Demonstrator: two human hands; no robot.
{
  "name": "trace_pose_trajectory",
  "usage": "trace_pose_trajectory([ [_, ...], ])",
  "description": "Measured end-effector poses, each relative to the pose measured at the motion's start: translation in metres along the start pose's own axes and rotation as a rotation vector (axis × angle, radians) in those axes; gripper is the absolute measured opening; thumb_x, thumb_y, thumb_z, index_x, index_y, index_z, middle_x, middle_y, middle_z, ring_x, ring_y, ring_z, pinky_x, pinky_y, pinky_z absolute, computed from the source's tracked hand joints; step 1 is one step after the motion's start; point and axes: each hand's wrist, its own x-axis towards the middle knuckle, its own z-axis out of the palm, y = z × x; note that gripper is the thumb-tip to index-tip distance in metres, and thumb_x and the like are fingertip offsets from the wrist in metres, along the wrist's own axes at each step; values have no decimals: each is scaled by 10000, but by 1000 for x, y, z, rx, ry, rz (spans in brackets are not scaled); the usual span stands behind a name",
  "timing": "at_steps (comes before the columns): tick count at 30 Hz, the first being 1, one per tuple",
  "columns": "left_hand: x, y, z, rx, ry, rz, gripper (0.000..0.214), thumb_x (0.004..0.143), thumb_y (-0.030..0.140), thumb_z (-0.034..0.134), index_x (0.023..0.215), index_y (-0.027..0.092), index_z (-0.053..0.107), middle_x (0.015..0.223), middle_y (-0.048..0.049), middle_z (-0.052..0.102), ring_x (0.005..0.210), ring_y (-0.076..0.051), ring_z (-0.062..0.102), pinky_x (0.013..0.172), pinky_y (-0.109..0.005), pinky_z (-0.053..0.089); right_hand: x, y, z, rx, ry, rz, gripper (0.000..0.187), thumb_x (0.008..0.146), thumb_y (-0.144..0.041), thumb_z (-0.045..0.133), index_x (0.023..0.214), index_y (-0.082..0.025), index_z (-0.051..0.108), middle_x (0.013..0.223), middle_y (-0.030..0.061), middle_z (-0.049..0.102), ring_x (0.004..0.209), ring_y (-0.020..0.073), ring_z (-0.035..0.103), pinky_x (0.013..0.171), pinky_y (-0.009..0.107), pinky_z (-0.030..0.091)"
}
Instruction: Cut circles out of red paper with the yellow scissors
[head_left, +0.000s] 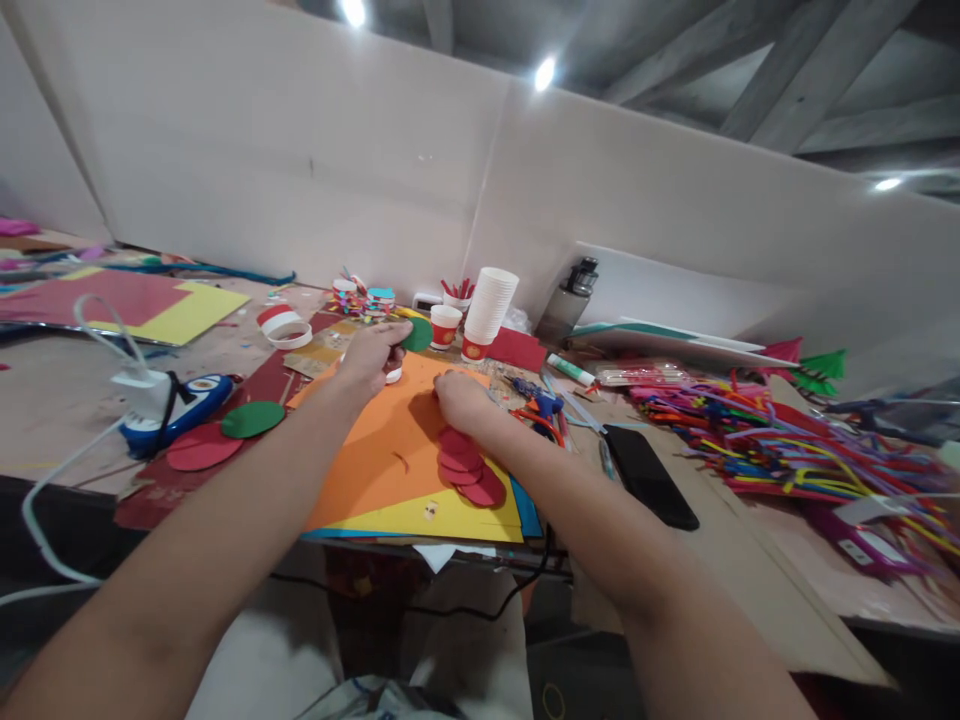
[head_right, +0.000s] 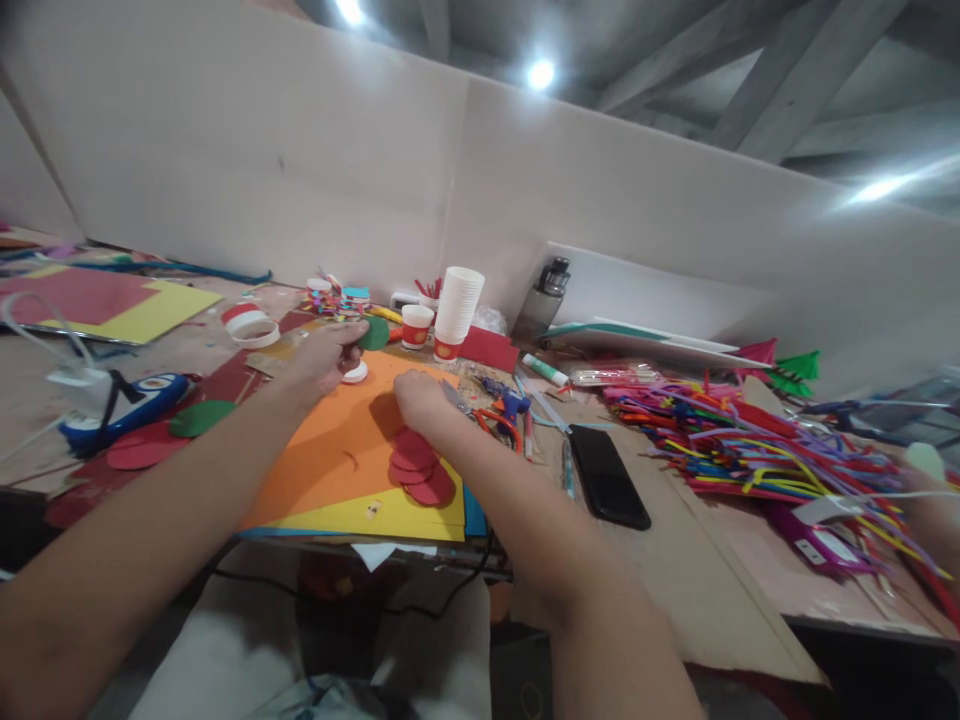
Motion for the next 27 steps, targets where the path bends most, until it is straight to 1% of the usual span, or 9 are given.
trace_pose_trajectory([
  [5,6,1,-4,-41,53,8,161,661,194,741,676,135,591,516,44,485,393,-27,382,353,-141,195,4,19,-21,130,208,78,335,881,-101,417,1093,-109,677,1106,153,692,988,204,650,818,266,475],
  [9,11,5,-7,-102,132,9,199,671,174,737,645,152,541,507,50,486,385,-24,377,353,-145,210,-27,19,-49,412,349,35,325,860,-142,436,1092,-104,660,987,88,710,866,138,647,743,224,471],
  [11,12,6,-8,-118,139,3,213,690,168,726,629,160,522,502,49,483,382,-25,372,352,-154,200,-52,11,-58,709,233,-168,274,850,-164,467,1023,-108,672,898,55,713,754,106,635,670,204,468],
  [12,13,6,-8,-119,139,1,210,703,165,713,624,162,518,497,49,478,381,-27,370,351,-159,195,-65,5,-61,806,79,-303,256,853,-190,494,1020,-126,677,874,35,715,724,95,632,656,197,470],
  [14,14,5,-9,-113,135,0,196,722,156,689,621,163,521,487,48,472,379,-30,373,350,-167,187,-85,-7,-63,833,-279,-531,301,835,-259,603,1117,-173,666,879,9,726,708,89,640,662,197,482],
  [15,15,4,-9,-109,129,2,192,724,153,684,620,163,523,484,47,473,379,-32,375,350,-172,183,-91,-13,-61,800,-342,-564,349,832,-281,637,1168,-188,652,948,17,729,748,94,652,693,204,491],
  [20,17,2,-11,-111,114,18,222,714,169,704,605,175,510,470,55,457,370,-38,372,355,-187,171,-92,-36,-26,551,70,-425,278,920,-222,547,1155,-116,649,1182,122,665,1068,181,609,943,316,461],
  [24,19,0,-12,-90,106,54,191,730,173,669,605,167,525,473,48,466,371,-42,379,354,-183,172,-101,-46,-7,398,-12,-511,292,935,-213,515,1175,-94,629,1228,171,622,1104,221,593,935,340,466],
  [27,19,-1,-11,-80,76,62,147,729,163,661,634,155,550,487,43,479,373,-44,390,347,-172,173,-119,-45,-18,421,-126,-550,255,943,-216,499,1101,-107,667,1134,145,667,1033,198,613,891,300,467],
])
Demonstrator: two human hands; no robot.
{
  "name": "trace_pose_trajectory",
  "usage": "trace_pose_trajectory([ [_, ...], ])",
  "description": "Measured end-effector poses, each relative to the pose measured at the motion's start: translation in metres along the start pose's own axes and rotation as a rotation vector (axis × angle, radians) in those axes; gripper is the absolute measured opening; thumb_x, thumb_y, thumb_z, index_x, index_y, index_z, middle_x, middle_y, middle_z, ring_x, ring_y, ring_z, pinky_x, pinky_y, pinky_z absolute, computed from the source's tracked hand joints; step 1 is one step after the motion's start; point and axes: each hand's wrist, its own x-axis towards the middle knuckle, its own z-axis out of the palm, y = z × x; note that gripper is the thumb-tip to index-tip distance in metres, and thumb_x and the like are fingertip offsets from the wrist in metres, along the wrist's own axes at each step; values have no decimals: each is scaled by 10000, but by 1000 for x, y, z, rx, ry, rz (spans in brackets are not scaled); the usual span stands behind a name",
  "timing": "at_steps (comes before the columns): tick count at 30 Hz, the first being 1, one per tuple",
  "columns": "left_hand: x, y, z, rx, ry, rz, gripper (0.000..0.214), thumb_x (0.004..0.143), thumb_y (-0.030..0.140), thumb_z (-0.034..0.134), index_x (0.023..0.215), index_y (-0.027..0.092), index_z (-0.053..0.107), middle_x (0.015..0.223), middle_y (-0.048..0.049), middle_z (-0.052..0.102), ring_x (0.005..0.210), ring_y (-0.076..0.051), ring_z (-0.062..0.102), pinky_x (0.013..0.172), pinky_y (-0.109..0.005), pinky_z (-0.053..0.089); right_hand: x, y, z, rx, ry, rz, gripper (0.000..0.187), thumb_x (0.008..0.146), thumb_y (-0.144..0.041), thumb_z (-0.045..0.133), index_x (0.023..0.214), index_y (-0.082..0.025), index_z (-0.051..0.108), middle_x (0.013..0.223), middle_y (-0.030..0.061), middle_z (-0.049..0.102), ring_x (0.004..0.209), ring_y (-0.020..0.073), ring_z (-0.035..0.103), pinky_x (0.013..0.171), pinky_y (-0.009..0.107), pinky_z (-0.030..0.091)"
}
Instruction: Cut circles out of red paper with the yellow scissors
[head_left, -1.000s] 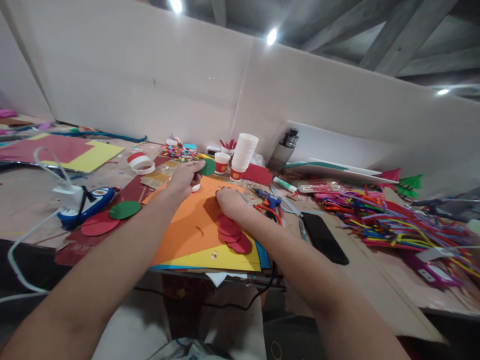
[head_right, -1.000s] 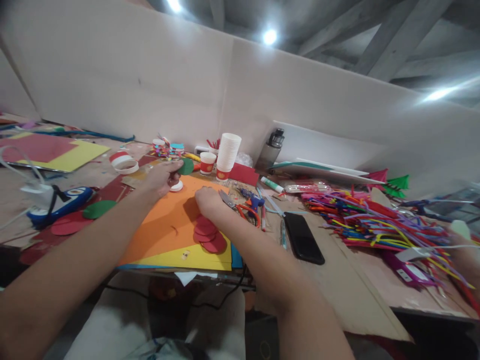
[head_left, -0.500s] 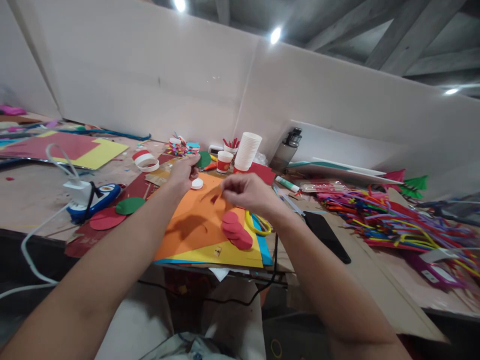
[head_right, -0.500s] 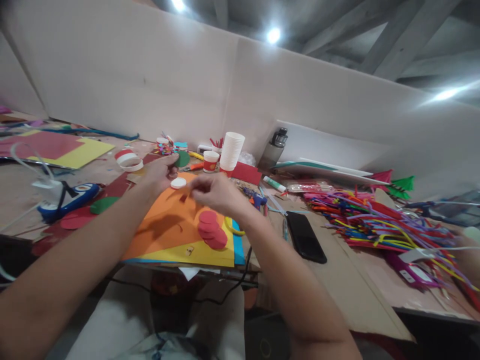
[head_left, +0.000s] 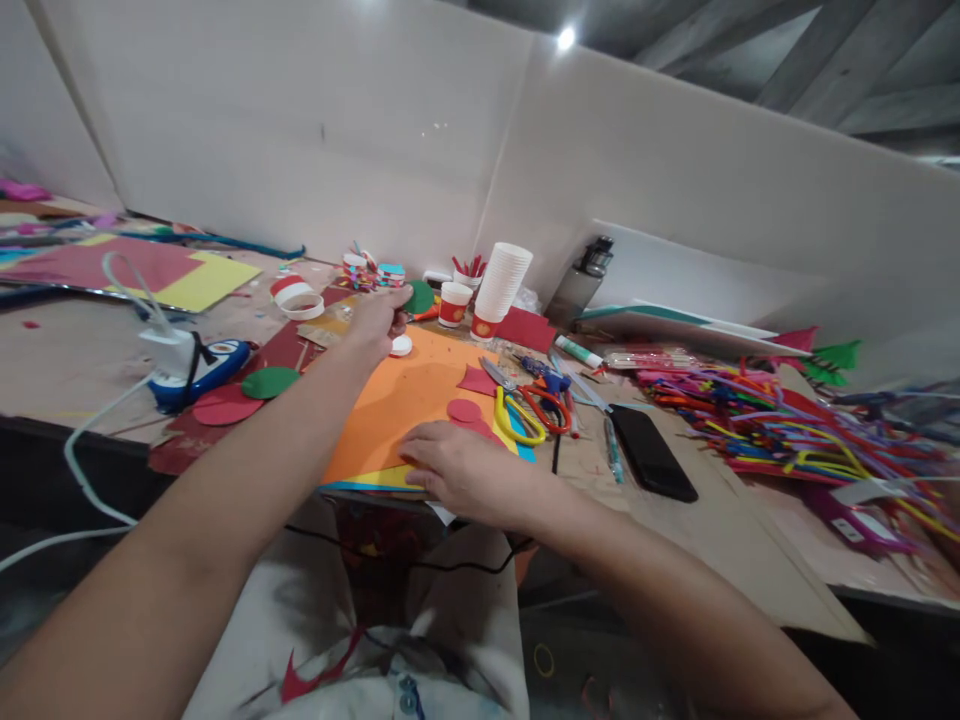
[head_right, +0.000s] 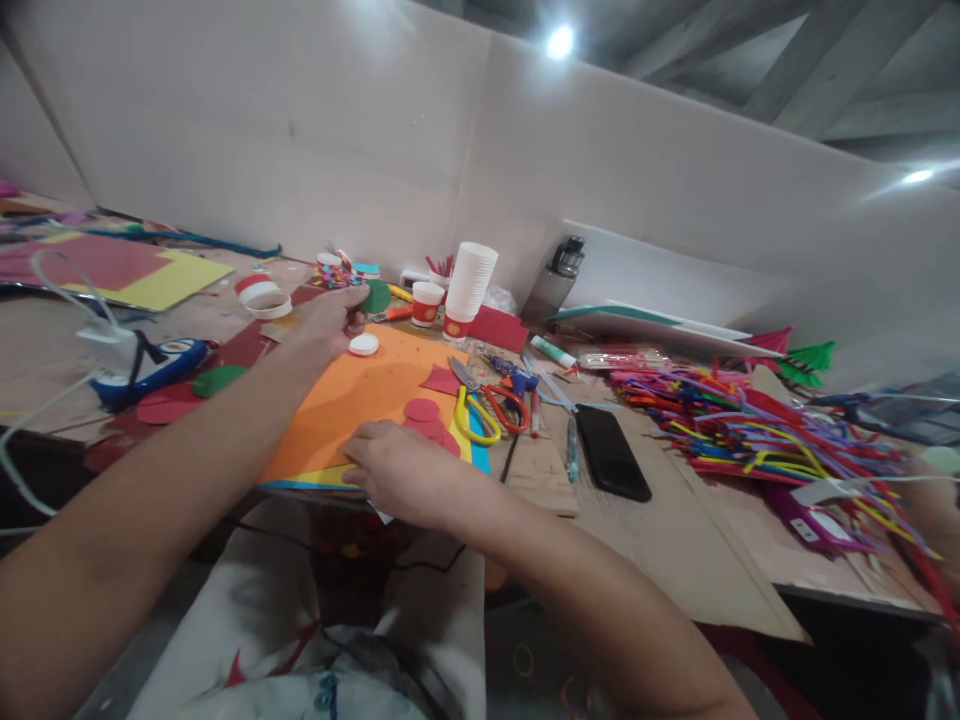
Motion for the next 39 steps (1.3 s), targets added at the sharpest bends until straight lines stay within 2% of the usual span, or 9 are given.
trace_pose_trajectory([
  [4,-5,2,5,-1,5,-21,131,737,133,642,644,142,549,492,45,470,366,-34,370,347,-156,169,-16,-7,-20,218,49,54,285,979,-267,448,1070,-153,693,1024,62,719,897,127,639,789,221,459],
  [7,-9,4,9,3,22,-42,140,752,123,625,643,139,539,489,48,460,363,-29,355,349,-150,168,-19,-6,-22,104,100,105,279,967,-246,463,1032,-126,706,1022,93,718,901,146,625,783,239,434],
  [13,-12,3,10,47,-3,-22,162,737,143,654,628,145,534,478,50,447,374,-35,360,356,-155,168,-19,-10,-19,263,-72,1,272,962,-304,474,938,-158,702,828,23,697,692,90,576,634,193,398],
  [16,-14,-1,11,113,-68,-26,154,706,160,696,640,139,559,477,49,447,379,-36,349,359,-155,163,-11,13,-35,204,181,134,291,972,-321,442,954,-144,673,847,29,702,724,100,603,661,199,411],
  [19,-18,-8,12,235,-148,-69,131,692,189,720,663,134,604,457,46,442,372,-40,333,362,-164,164,-6,54,-50,-257,359,475,263,966,-271,434,994,-132,656,1018,106,708,912,172,636,783,259,423],
  [23,-22,-20,16,412,-221,-112,154,678,225,741,642,126,629,505,17,512,408,-44,380,401,-175,241,-14,93,-50,-489,174,732,304,891,-259,550,1120,-75,629,1069,223,688,1010,298,654,832,354,455],
  [26,-23,-29,18,483,-237,-121,192,642,271,774,652,130,644,551,6,554,447,-50,405,442,-190,288,-22,98,-43,-497,39,762,393,863,-276,568,1212,-98,588,1086,212,691,1016,314,666,815,361,482],
  [30,-24,-36,18,527,-282,-118,290,567,349,820,629,140,629,605,-13,590,523,-73,457,472,-195,301,-24,96,-43,-399,24,768,511,804,-137,561,1312,-100,515,1138,200,681,1040,288,666,816,325,485],
  [39,-20,-49,24,737,-536,-44,253,610,381,767,671,160,660,623,-11,614,542,-96,474,526,-231,352,-24,121,-59,-126,583,809,389,844,-171,557,1232,-147,581,1144,141,701,1065,235,657,859,282,472],
])
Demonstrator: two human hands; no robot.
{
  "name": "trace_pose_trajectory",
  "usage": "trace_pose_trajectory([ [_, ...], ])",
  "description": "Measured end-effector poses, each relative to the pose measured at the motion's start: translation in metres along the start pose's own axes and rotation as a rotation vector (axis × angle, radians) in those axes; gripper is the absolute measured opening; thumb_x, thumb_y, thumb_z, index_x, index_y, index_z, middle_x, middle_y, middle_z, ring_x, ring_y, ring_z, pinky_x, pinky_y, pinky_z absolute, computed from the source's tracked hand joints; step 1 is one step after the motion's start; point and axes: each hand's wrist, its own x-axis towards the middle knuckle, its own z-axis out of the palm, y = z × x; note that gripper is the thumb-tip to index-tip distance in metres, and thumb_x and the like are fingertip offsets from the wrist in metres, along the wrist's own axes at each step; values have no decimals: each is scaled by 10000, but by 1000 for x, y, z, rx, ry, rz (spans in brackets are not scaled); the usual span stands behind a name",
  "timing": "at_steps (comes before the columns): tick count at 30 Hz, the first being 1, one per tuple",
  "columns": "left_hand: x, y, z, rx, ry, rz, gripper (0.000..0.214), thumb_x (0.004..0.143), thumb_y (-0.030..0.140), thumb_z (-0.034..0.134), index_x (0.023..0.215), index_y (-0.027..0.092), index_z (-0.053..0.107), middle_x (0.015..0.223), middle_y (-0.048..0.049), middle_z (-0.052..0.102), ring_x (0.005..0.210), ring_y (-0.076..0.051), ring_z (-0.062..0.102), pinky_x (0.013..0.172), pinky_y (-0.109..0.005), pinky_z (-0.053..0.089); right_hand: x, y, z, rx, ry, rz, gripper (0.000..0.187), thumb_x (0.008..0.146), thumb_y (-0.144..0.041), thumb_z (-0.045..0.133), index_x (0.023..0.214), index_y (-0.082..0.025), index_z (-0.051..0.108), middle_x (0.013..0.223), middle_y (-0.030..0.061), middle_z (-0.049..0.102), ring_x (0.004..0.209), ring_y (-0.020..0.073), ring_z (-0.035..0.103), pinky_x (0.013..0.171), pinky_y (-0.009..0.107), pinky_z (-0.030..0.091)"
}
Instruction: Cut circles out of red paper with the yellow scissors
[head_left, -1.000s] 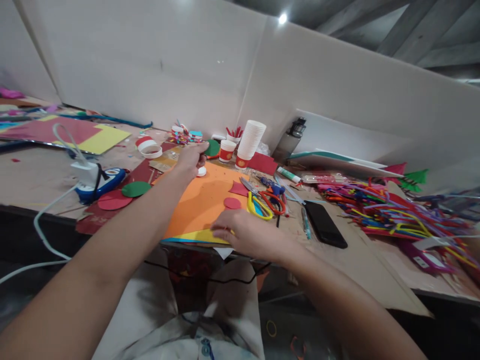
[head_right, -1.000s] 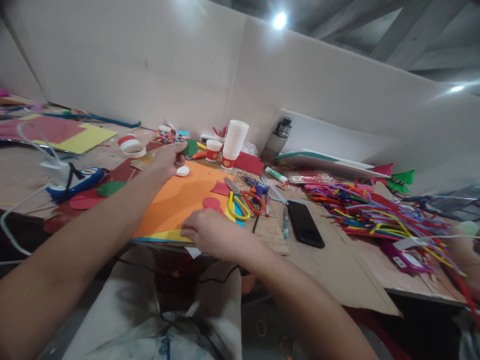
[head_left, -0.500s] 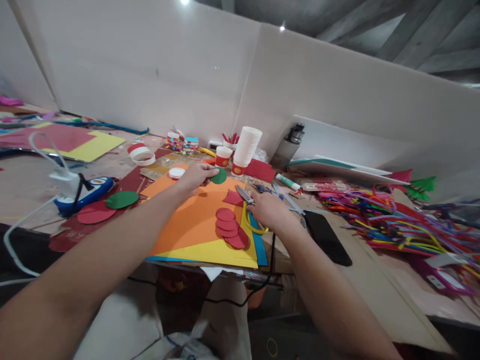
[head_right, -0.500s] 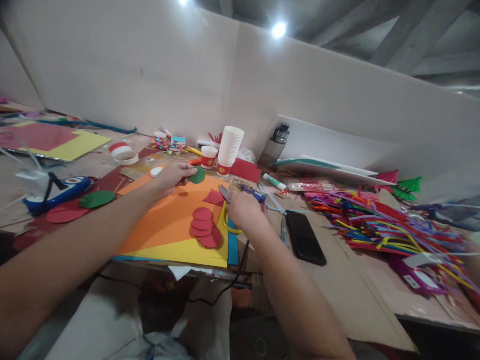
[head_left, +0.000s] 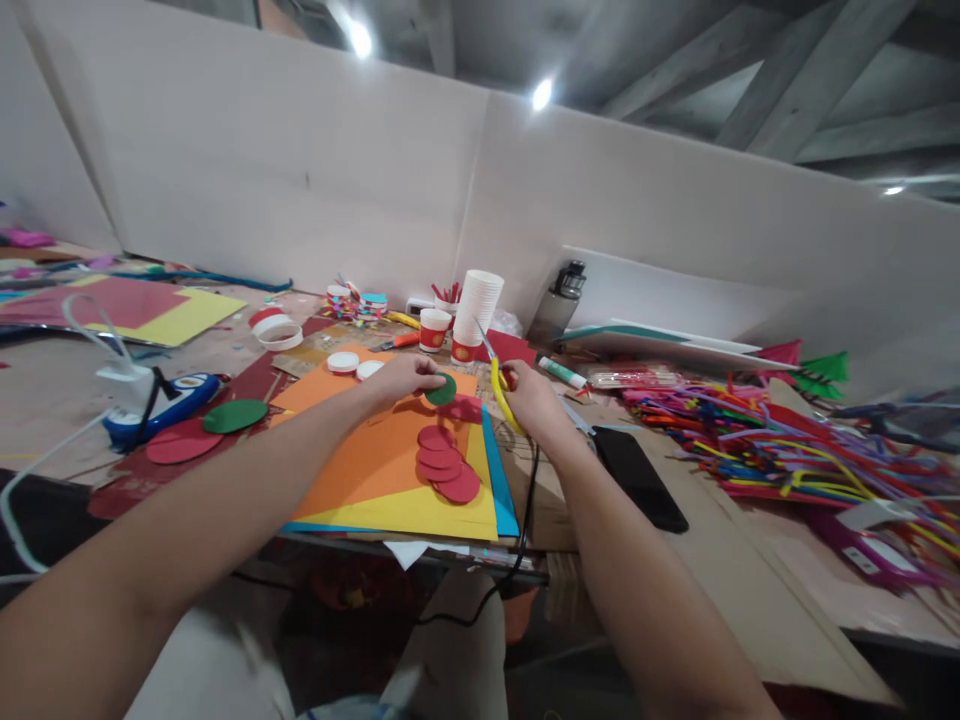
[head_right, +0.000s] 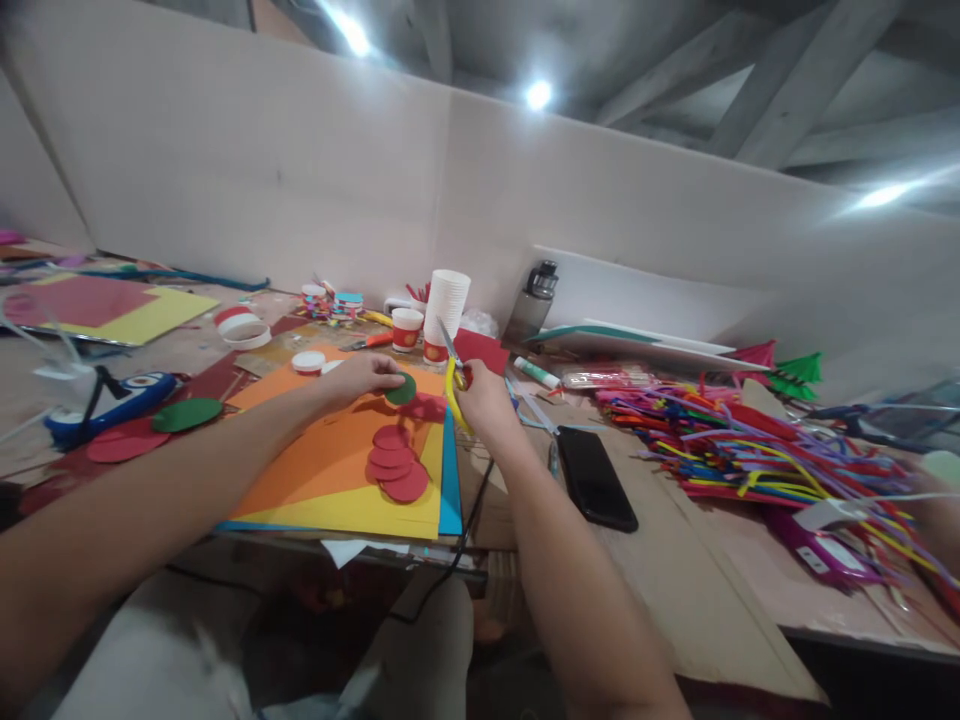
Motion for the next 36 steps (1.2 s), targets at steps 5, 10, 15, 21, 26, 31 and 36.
trace_pose_trajectory([
  [5,13,10,9,306,-196,32,148,548,305,746,607,194,666,610,-2,636,575,-143,520,527,-244,357,6,8,17,135,47,-76,366,824,-159,587,1187,-148,633,1124,121,714,1015,194,670,870,280,483],
  [10,19,15,20,537,-285,46,154,481,226,769,572,206,647,554,21,605,532,-138,499,528,-244,338,7,11,28,153,58,-138,405,778,-127,606,1178,-162,655,1101,98,726,1011,187,670,881,277,483],
  [15,21,11,22,581,-226,75,204,470,245,791,577,206,622,543,22,587,512,-143,483,504,-254,315,6,10,30,158,82,-150,425,762,-125,603,1183,-160,655,1134,109,715,1055,207,658,909,286,468],
  [21,4,24,6,448,-117,129,186,516,210,792,594,195,624,588,14,598,535,-132,483,489,-235,318,6,8,32,100,83,-97,410,804,-189,590,1210,-141,629,1152,128,702,1083,217,646,918,292,458],
  [26,-11,40,-27,213,-75,11,184,535,195,808,596,182,636,610,-18,607,548,-131,516,485,-219,348,-1,2,34,23,9,-131,346,811,-205,584,1148,-152,640,1120,124,707,1069,219,646,894,277,458],
  [31,-7,38,-41,-134,-26,93,233,548,193,834,690,141,657,710,-49,655,648,-136,587,616,-240,453,-9,-6,35,-132,-124,-139,315,794,-196,597,1091,-109,654,1087,173,702,1029,259,653,867,308,468],
  [36,-3,36,-29,-282,62,139,206,658,220,786,789,126,658,735,-43,638,607,-94,541,566,-206,401,-6,-10,27,-62,-14,-164,259,914,-243,461,1009,-104,657,1107,196,672,1097,269,606,949,381,434],
])
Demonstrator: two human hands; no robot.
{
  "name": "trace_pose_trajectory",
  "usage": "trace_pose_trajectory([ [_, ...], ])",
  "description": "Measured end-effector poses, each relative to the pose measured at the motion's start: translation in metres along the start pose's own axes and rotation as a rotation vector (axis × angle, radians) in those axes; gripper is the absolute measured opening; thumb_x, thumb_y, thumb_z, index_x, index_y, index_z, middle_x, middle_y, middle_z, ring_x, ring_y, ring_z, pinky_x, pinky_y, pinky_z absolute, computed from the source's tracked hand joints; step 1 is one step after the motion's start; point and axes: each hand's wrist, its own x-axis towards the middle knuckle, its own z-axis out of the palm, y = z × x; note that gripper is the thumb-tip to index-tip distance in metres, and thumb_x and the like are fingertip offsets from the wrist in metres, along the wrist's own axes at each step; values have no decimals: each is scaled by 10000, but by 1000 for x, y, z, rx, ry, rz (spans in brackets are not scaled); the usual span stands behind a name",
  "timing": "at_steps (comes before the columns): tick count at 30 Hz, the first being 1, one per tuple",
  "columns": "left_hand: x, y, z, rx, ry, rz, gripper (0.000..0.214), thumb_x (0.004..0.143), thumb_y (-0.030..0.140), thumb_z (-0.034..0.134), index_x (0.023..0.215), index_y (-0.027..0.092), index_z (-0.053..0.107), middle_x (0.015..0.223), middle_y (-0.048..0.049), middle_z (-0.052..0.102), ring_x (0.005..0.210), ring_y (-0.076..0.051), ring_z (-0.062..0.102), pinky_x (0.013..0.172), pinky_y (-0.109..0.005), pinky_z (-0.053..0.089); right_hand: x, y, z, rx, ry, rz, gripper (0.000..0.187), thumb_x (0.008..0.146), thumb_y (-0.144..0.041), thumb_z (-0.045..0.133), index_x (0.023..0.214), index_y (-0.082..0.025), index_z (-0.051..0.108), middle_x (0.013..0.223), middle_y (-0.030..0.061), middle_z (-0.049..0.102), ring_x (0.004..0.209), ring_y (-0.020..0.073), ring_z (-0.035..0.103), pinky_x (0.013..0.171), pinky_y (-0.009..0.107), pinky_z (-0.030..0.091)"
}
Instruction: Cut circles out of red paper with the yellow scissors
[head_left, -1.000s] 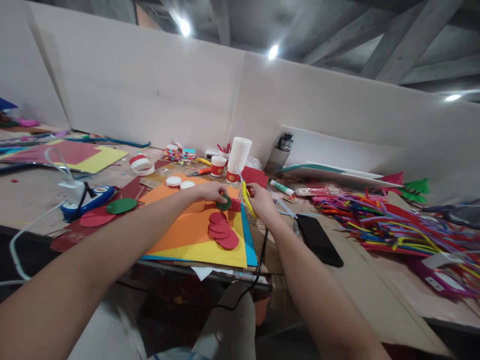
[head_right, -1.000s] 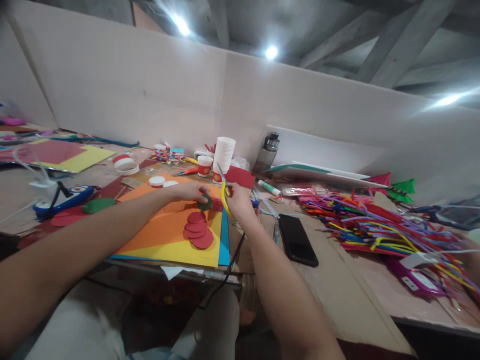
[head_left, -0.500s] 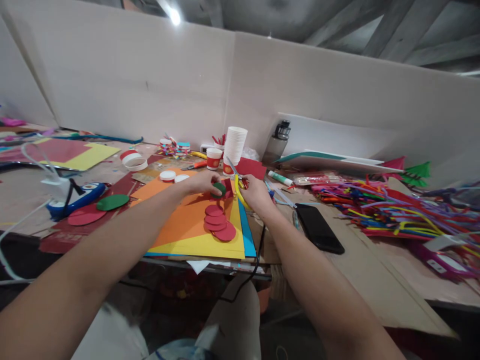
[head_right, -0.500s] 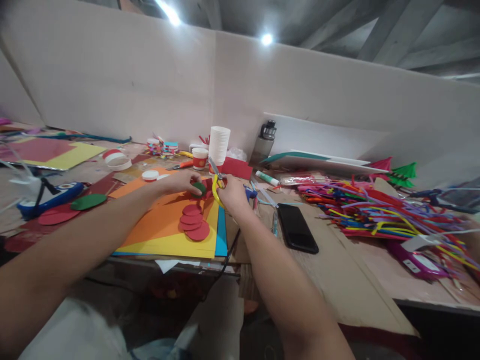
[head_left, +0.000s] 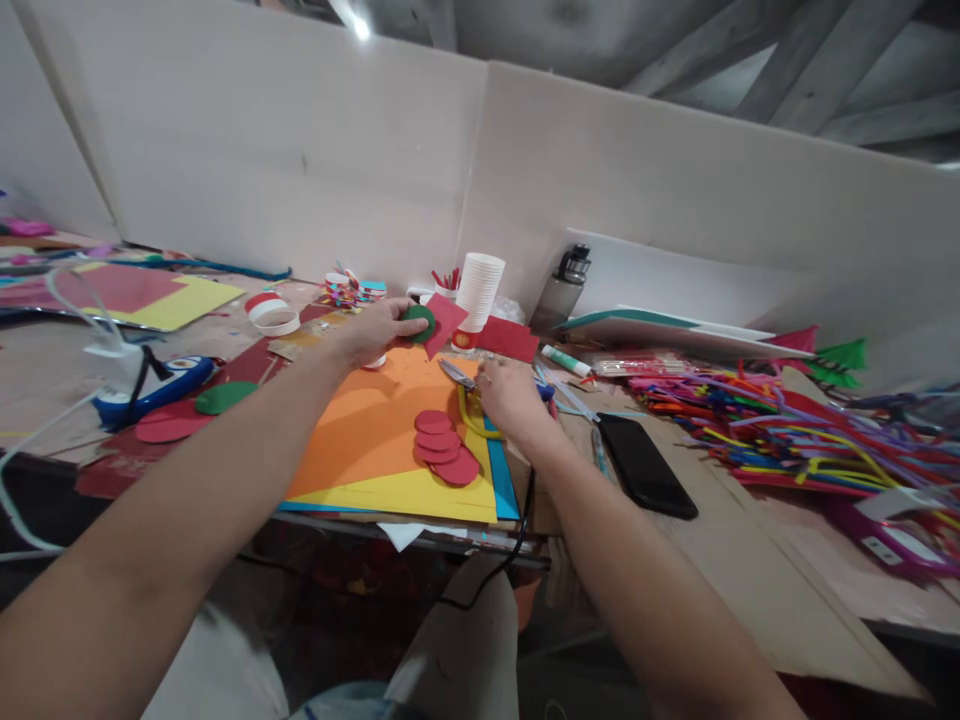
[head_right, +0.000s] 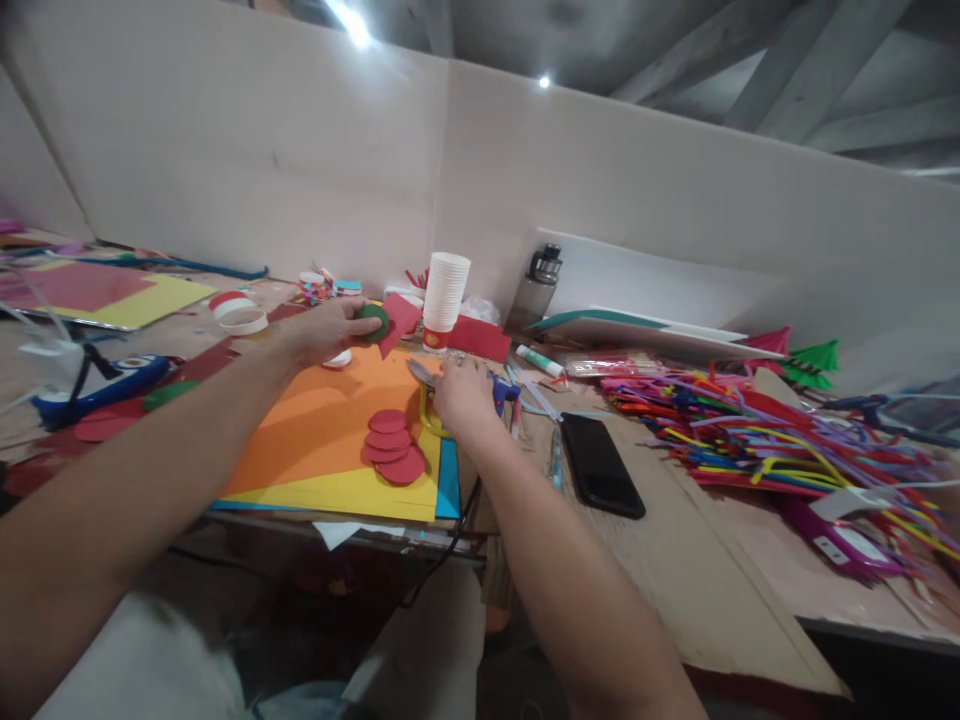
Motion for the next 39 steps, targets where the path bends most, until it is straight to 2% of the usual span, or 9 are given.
trace_pose_trajectory([
  [3,-4,0,13,52,-86,8,161,708,244,749,792,136,665,718,-34,628,579,-89,511,542,-206,379,6,1,-1,521,138,-9,356,973,-389,350,1015,-158,617,1008,109,682,936,188,646,790,296,496],
  [5,-8,-1,23,103,-150,17,135,712,247,740,733,144,656,661,-14,599,552,-87,482,537,-212,374,9,2,2,897,89,28,352,936,-471,404,956,-176,595,822,43,670,712,138,643,596,227,479],
  [7,-12,-2,34,123,-172,43,126,693,240,747,722,149,665,664,-8,612,586,-96,506,575,-219,397,12,3,7,1069,48,60,300,873,-473,514,858,-180,578,638,-12,612,526,101,568,473,189,414],
  [12,-16,-8,50,28,-71,46,212,593,259,804,709,131,681,698,-22,664,689,-130,589,720,-264,454,14,2,12,1130,60,58,210,823,-376,590,745,-183,563,491,-54,543,418,78,502,416,174,392],
  [20,-17,-12,51,60,130,101,291,510,263,867,610,125,631,623,-11,627,576,-98,541,591,-236,420,12,-3,12,1276,-7,57,274,807,-441,618,745,-183,551,520,-57,547,450,73,538,463,182,460],
  [27,-17,-10,53,11,124,113,397,537,323,884,778,148,622,683,-22,662,599,-130,601,581,-244,466,9,-4,14,1255,78,66,220,742,-351,684,723,-177,550,477,-58,557,400,62,494,437,171,415],
  [33,-15,-9,52,-294,45,-139,425,742,547,706,733,129,629,661,-66,668,565,-156,615,574,-294,507,8,-2,9,1388,83,141,231,726,-333,699,705,-176,531,451,-69,530,390,61,485,426,168,404],
  [35,-15,-9,53,-325,54,-177,441,729,559,713,720,125,635,637,-65,663,553,-155,612,576,-297,511,9,-1,8,1403,96,163,229,721,-324,702,705,-175,529,449,-68,536,389,60,489,424,164,405],
  [39,-18,-11,56,-271,-11,-63,416,610,441,839,797,102,686,734,-76,702,622,-151,635,607,-281,515,10,-2,9,1391,129,153,226,708,-326,704,705,-172,539,453,-63,550,392,61,493,417,160,404],
])
